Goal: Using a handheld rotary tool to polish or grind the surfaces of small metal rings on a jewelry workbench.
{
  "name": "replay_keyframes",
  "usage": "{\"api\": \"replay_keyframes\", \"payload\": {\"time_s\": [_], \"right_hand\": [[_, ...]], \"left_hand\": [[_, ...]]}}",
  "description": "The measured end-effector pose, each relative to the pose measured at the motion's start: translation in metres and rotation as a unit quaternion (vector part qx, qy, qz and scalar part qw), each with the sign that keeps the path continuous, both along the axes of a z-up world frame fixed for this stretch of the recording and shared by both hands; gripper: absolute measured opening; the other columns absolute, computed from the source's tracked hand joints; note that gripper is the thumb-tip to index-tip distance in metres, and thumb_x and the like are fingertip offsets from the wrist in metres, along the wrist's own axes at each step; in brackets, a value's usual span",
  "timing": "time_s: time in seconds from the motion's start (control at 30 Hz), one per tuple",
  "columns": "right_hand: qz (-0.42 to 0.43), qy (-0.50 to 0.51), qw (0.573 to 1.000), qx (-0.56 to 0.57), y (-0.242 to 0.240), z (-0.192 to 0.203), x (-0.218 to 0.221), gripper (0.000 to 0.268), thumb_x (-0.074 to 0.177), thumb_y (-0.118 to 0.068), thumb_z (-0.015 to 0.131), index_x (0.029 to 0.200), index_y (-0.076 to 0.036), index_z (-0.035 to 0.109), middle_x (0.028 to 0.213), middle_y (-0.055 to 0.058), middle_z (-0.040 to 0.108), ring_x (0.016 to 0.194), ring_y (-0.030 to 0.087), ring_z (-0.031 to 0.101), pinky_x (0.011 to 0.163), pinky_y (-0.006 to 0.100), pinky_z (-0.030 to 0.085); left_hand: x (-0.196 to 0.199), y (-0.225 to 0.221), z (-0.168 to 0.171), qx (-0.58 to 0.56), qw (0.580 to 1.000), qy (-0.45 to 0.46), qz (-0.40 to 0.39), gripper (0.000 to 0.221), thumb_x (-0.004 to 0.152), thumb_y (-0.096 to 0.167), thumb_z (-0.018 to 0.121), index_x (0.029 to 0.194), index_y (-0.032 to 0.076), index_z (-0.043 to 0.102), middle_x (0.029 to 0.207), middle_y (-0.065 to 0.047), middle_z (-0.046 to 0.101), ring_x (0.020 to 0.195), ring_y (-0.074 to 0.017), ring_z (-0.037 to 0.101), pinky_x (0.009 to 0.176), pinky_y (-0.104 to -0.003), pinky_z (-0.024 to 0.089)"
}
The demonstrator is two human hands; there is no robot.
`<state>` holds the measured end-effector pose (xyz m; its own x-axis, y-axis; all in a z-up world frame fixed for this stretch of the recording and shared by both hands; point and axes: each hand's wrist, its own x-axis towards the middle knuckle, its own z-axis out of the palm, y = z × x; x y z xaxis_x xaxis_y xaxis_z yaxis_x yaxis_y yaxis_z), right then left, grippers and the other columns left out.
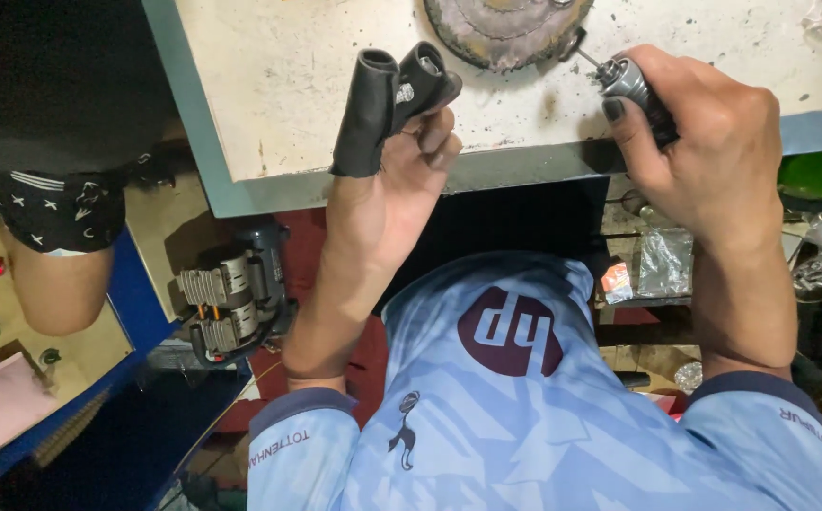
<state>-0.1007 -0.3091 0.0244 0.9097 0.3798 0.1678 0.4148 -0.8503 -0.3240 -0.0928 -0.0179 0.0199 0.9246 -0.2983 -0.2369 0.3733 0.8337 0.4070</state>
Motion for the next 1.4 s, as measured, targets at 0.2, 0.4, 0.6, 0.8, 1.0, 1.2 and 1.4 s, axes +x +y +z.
{"api": "replay_keyframes", "payload": {"time_s": [0.2,0.4,0.6,0.8,1.0,1.2,1.4], "right_hand": [[0.005,-0.009,1.0,-0.005,-0.001,-0.002,0.0,0.028,0.127,-0.021,0.062,0.143,0.0,0.073,0.102,0.015,0.072,0.081,0.035,0.065,0.063,0.043,0.046],[0.007,-0.011,1.0,-0.011,-0.003,-0.005,-0.001,0.029,0.127,-0.022,0.063,0.144,-0.001,0.073,0.1,0.015,0.07,0.079,0.035,0.064,0.063,0.043,0.044],[0.01,-0.009,1.0,-0.012,-0.003,-0.002,0.0,0.029,0.128,-0.023,0.063,0.144,0.0,0.073,0.102,0.015,0.071,0.08,0.035,0.065,0.063,0.043,0.045],[0.004,-0.015,1.0,-0.014,-0.004,-0.004,-0.001,0.03,0.127,-0.023,0.064,0.146,-0.001,0.073,0.104,0.016,0.073,0.081,0.036,0.066,0.063,0.043,0.047],[0.0,-0.007,1.0,-0.008,-0.001,0.0,0.0,0.029,0.126,-0.021,0.065,0.145,0.0,0.073,0.104,0.018,0.071,0.084,0.038,0.066,0.066,0.045,0.047],[-0.024,0.039,0.999,0.026,0.001,0.012,0.0,0.038,0.114,-0.007,0.067,0.149,0.005,0.068,0.108,0.022,0.065,0.086,0.042,0.061,0.071,0.05,0.045],[-0.081,-0.072,0.994,-0.006,0.002,0.008,0.013,0.029,0.123,-0.011,0.061,0.132,0.014,0.072,0.106,0.026,0.064,0.082,0.038,0.06,0.068,0.046,0.043]], "left_hand": [[-0.004,0.001,-0.012,-0.023,1.0,0.011,0.006,0.052,0.096,0.038,0.081,0.126,-0.001,0.063,0.104,-0.007,0.054,0.094,-0.0178,0.048,0.089,-0.032,0.045],[-0.003,0.001,-0.007,-0.08,0.996,-0.013,-0.042,0.05,0.106,0.037,0.071,0.132,-0.004,0.062,0.119,-0.01,0.06,0.09,-0.0166,0.038,0.087,-0.031,0.038],[-0.002,-0.003,-0.007,-0.097,0.993,-0.033,-0.062,0.042,0.11,0.035,0.063,0.132,-0.001,0.063,0.117,-0.011,0.064,0.088,-0.0167,0.039,0.085,-0.032,0.036],[0.005,-0.006,-0.01,-0.063,0.993,-0.098,-0.032,0.013,0.104,0.022,0.071,0.109,0.009,0.073,0.107,-0.014,0.063,0.083,-0.0197,0.046,0.082,-0.033,0.039],[0.028,-0.009,0.022,0.533,0.753,-0.373,0.092,0.036,0.084,0.006,0.093,0.111,-0.002,0.072,0.108,-0.011,0.07,0.096,-0.0206,0.072,0.087,-0.03,0.064],[0.053,-0.004,0.007,0.674,0.494,-0.538,0.115,0.038,0.092,0.017,0.093,0.079,-0.008,0.068,0.104,-0.011,0.065,0.087,-0.0289,0.056,0.07,-0.043,0.04],[0.062,-0.006,0.003,0.714,0.418,-0.556,0.081,0.036,0.061,-0.034,0.065,0.063,-0.004,0.043,0.102,-0.012,0.064,0.08,-0.0302,0.048,0.065,-0.041,0.028]]}}
